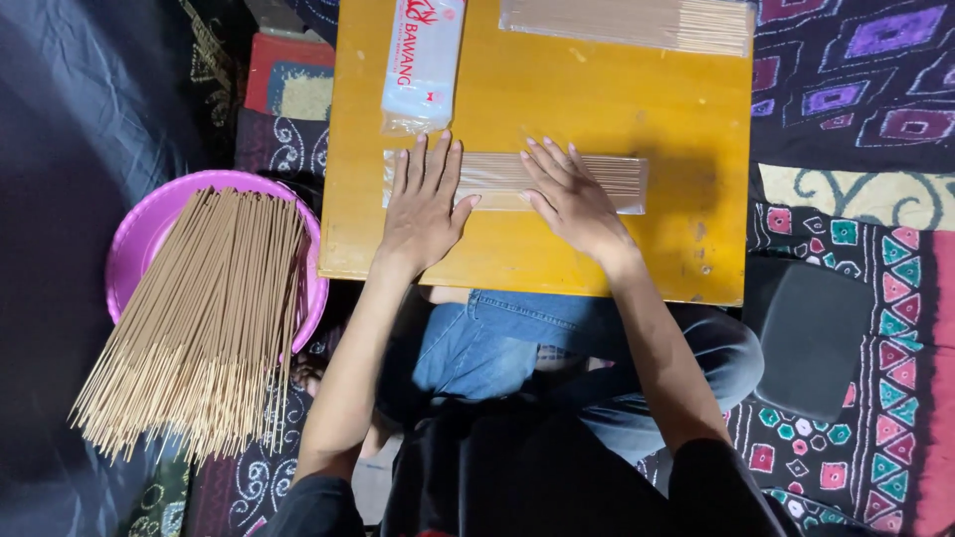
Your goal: A person is manually packaging incense sticks by taking bundles from a bowl and sliding them into clear plastic sleeves on a wooden board.
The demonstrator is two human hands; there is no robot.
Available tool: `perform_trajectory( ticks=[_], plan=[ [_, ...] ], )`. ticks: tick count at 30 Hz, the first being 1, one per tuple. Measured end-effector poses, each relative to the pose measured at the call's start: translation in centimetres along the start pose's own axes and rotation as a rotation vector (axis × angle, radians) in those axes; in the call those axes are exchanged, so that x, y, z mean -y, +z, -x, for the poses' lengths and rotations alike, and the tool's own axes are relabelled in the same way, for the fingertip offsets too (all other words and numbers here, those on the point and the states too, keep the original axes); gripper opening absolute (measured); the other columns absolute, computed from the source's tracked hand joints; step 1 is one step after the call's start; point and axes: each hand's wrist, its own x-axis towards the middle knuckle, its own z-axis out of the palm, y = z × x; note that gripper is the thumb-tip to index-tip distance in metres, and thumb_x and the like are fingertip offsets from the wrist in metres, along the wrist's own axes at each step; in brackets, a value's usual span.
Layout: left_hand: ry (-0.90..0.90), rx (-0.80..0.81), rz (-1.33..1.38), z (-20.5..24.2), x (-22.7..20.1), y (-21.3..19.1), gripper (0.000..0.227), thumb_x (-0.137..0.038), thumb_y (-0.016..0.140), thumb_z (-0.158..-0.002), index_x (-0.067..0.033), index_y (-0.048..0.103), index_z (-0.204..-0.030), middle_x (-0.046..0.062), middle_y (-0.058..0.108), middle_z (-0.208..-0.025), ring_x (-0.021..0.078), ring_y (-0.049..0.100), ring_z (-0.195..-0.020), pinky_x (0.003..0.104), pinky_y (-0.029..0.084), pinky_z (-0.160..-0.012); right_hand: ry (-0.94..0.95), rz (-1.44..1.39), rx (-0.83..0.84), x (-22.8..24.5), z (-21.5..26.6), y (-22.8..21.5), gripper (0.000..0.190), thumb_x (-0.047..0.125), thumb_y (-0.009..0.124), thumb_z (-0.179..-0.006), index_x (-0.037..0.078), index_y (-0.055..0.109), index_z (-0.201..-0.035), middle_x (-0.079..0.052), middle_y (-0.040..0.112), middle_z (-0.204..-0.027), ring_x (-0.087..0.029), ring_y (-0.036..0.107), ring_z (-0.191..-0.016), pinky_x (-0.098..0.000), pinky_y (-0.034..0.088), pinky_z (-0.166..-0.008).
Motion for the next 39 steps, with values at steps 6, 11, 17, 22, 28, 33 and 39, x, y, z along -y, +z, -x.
perform_trajectory(
  ticks=[6, 11, 17, 22, 28, 33, 39],
  plan=[
    [-0.004, 0.006, 0.014, 0.1, 0.2, 0.0, 0.071, -0.054, 0.031, -0.11, -0.0103, 0.022, -0.165, 0.008, 0.009, -0.174, 0.0325, -0.002, -0.159, 0.047, -0.009, -0.129, 0.008, -0.04, -0.032, -0.2, 0.1, 0.1, 0.054, 0.028, 0.06, -0.106, 0.013, 0.047, -0.156, -0.007, 0.043, -0.163, -0.025, 0.033, -0.152, -0.0453, 0.015, -0.128],
    [-0.026, 0.028, 0.016, 0.0, 0.0, -0.2, 0.073, -0.055, 0.033, -0.108, -0.0124, 0.019, -0.166, 0.006, 0.008, -0.174, 0.0314, -0.002, -0.159, 0.047, -0.008, -0.129, 0.005, -0.017, -0.028, -0.5, 0.3, 0.3, 0.057, 0.029, 0.06, -0.106, 0.013, 0.044, -0.158, -0.007, 0.041, -0.164, -0.025, 0.032, -0.153, -0.0452, 0.016, -0.128],
    [-0.036, 0.017, 0.067, 0.2, -0.1, -0.8, 0.075, -0.055, 0.036, -0.108, -0.0113, 0.019, -0.166, 0.007, 0.011, -0.174, 0.0293, 0.0, -0.16, 0.044, -0.009, -0.128, -0.002, -0.029, -0.023, -0.6, 0.2, 0.2, 0.059, 0.033, 0.058, -0.106, 0.009, 0.043, -0.158, -0.009, 0.04, -0.164, -0.027, 0.032, -0.153, -0.0452, 0.015, -0.128],
    [-0.018, -0.048, 0.165, 0.4, 0.2, -1.0, 0.077, -0.053, 0.044, -0.107, -0.0066, 0.022, -0.164, 0.011, 0.018, -0.173, 0.0286, 0.005, -0.16, 0.043, -0.008, -0.128, -0.023, -0.11, -0.094, -0.5, 0.4, -0.7, 0.07, 0.036, 0.07, -0.101, 0.005, 0.041, -0.157, -0.015, 0.04, -0.164, -0.033, 0.032, -0.152, -0.0449, 0.018, -0.128],
    [0.0, -0.137, 0.21, 0.3, 0.5, -0.6, 0.064, -0.042, 0.041, -0.112, -0.006, 0.026, -0.163, 0.012, 0.027, -0.17, 0.0279, 0.012, -0.159, 0.043, -0.002, -0.128, -0.043, -0.128, -0.127, -0.9, 0.3, -0.5, 0.072, 0.039, 0.072, -0.1, 0.005, 0.043, -0.156, -0.016, 0.043, -0.161, -0.034, 0.035, -0.15, -0.0449, 0.02, -0.128],
    [-0.028, -0.08, 0.1, 0.2, 0.1, -0.8, 0.063, -0.046, 0.037, -0.111, -0.0097, 0.03, -0.163, 0.008, 0.019, -0.172, 0.0328, 0.005, -0.158, 0.045, -0.002, -0.13, -0.077, -0.087, -0.149, -1.0, 0.4, -0.3, 0.058, 0.026, 0.064, -0.106, 0.005, 0.043, -0.156, -0.018, 0.045, -0.16, -0.038, 0.038, -0.148, -0.0492, 0.024, -0.125],
    [-0.078, -0.033, 0.057, 0.1, 0.4, -0.8, 0.066, -0.054, 0.035, -0.11, -0.0177, 0.029, -0.165, 0.006, 0.013, -0.173, 0.0327, -0.004, -0.158, 0.05, -0.006, -0.129, -0.092, -0.076, -0.181, -1.2, 0.5, 0.0, 0.056, 0.025, 0.065, -0.106, 0.005, 0.046, -0.156, -0.017, 0.046, -0.159, -0.037, 0.04, -0.147, -0.0475, 0.024, -0.125]
  ],
)
